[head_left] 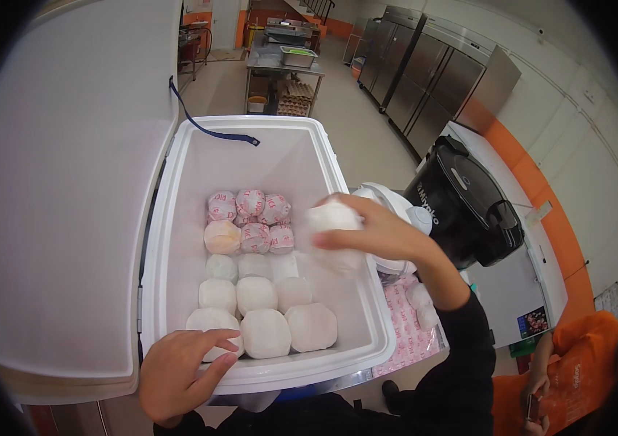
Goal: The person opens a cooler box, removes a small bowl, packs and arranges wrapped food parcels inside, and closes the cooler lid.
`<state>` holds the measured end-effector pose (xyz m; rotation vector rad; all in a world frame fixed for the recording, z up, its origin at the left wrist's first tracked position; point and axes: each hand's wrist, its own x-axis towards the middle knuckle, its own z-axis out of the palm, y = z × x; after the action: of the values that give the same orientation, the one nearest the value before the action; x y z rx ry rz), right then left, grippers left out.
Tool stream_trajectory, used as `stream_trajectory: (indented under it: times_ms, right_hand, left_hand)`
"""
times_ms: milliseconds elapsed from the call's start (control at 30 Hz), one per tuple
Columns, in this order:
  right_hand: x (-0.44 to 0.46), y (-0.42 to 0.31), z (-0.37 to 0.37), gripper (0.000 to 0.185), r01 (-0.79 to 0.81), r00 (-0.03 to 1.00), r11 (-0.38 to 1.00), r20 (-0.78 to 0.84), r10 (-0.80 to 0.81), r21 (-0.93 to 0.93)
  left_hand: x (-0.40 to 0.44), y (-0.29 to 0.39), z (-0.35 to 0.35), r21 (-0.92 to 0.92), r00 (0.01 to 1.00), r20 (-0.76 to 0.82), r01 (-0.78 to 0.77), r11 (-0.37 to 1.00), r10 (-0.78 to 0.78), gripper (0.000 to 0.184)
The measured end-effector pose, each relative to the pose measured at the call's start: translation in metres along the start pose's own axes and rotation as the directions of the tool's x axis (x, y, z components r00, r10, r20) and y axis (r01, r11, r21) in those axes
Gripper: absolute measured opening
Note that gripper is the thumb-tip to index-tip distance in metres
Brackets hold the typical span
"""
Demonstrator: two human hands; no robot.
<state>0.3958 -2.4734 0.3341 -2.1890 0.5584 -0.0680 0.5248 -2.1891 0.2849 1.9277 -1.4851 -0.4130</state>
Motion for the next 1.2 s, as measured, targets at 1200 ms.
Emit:
stream_trajectory:
  times_ms: [1200]
  right_hand:
    - [-0.051, 0.012, -0.043, 0.031, 0.22, 0.919, 0.968, 0.306, -0.248, 0.122]
  left_hand:
    - [0.004, 0.006, -0.002, -0.019, 0.997, 0.069, -0.024, 1.0, 0.026, 0.026]
